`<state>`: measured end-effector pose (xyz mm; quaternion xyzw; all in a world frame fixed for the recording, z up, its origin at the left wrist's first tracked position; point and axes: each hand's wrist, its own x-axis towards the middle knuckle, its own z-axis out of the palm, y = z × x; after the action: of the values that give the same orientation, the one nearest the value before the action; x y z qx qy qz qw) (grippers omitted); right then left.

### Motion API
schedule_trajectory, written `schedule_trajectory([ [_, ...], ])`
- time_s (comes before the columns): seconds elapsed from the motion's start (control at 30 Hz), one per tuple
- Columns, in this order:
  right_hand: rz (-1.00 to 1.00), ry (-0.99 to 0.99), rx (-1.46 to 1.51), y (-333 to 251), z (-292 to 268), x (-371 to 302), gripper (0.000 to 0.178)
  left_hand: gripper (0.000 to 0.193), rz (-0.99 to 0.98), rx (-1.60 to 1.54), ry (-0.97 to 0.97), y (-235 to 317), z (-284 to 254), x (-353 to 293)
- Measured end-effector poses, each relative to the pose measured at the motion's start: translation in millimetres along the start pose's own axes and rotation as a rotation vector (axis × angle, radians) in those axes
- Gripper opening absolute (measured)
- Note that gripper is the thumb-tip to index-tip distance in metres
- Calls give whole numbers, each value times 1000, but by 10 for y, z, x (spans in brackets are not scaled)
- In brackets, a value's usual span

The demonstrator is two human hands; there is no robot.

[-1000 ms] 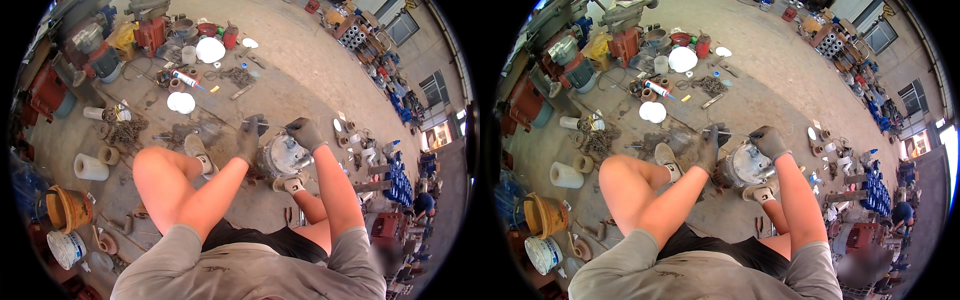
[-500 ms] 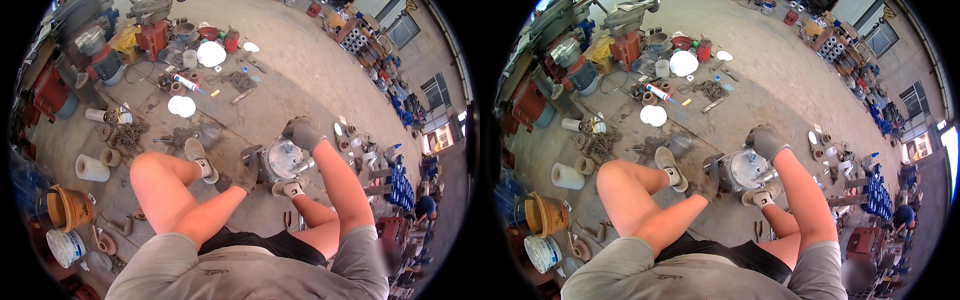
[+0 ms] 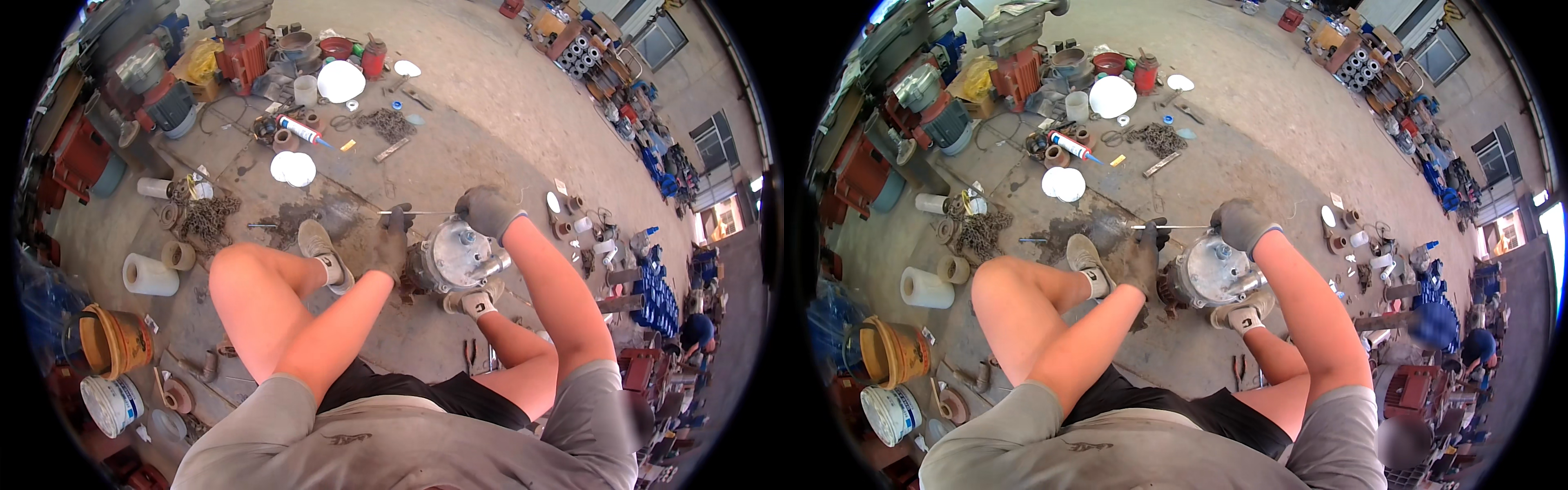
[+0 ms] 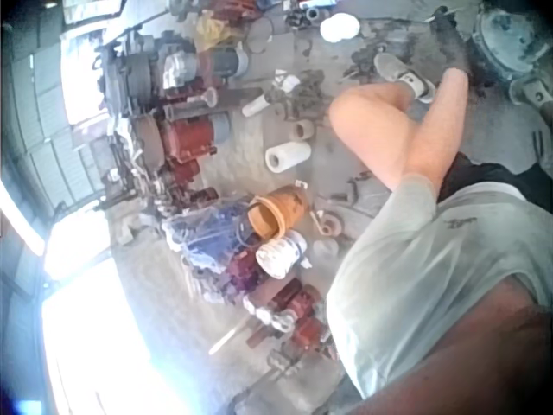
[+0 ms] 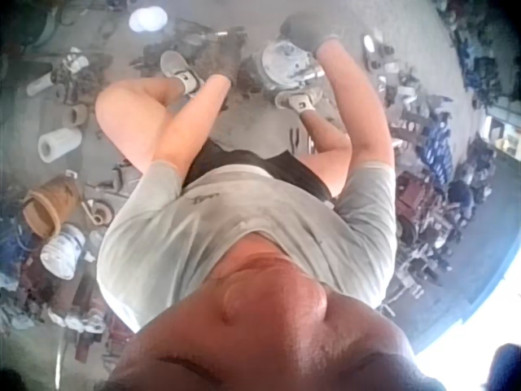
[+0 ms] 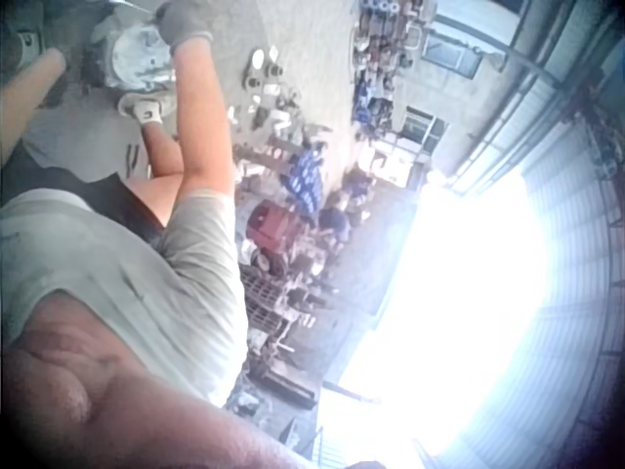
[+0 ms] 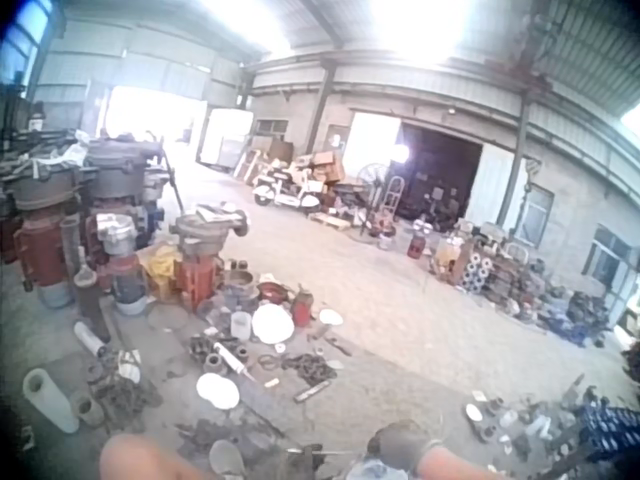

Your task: The person sits on the floor in a workshop and uses a screwdriver to remove screws from the end cap of a small electric motor. They then remove the cap to expose the internal components.

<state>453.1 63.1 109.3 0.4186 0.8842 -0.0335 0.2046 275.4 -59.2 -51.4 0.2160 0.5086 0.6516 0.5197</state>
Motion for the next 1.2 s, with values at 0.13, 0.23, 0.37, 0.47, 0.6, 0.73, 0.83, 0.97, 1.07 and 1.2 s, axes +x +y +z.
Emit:
schedule_trajectory([
  [0.13, 52, -47, -90, -208, -146, -56, 26, 44, -70, -122, -62, -54, -21, 280],
  [0.23, 58, 14, -188, -281, -65, -115, 22, 41, -172, -169, -94, 47, 110, 494],
  [0.37, 167, 216, -92, -405, 167, -148, 20, 41, -324, -161, -193, 191, 172, 1081],
  [0.47, 189, 442, 11, -462, 319, -162, 19, 41, -407, -91, -257, 366, 286, 1493],
  [0.6, 241, 879, 470, -296, 950, -165, 19, 21, -549, -170, -103, 745, 1110, 1280],
  [0.73, 286, 938, 580, -358, 1019, -88, 20, 8, -487, -49, -230, 544, 1235, 1485],
  [0.83, 342, 915, 585, -427, 936, -132, 28, 19, -591, 145, -417, 673, 1472, 1528],
  [0.97, 394, 923, 656, -429, 963, -56, 32, 27, -734, 312, -674, 619, 1673, 1790],
  [1.07, 393, 930, 601, -399, 969, 12, 27, 24, -740, 372, -688, 602, 1747, 1868],
  [1.2, 382, 892, 629, -314, 1030, 7, 22, 14, -641, 243, -498, 489, 1765, 1612],
])
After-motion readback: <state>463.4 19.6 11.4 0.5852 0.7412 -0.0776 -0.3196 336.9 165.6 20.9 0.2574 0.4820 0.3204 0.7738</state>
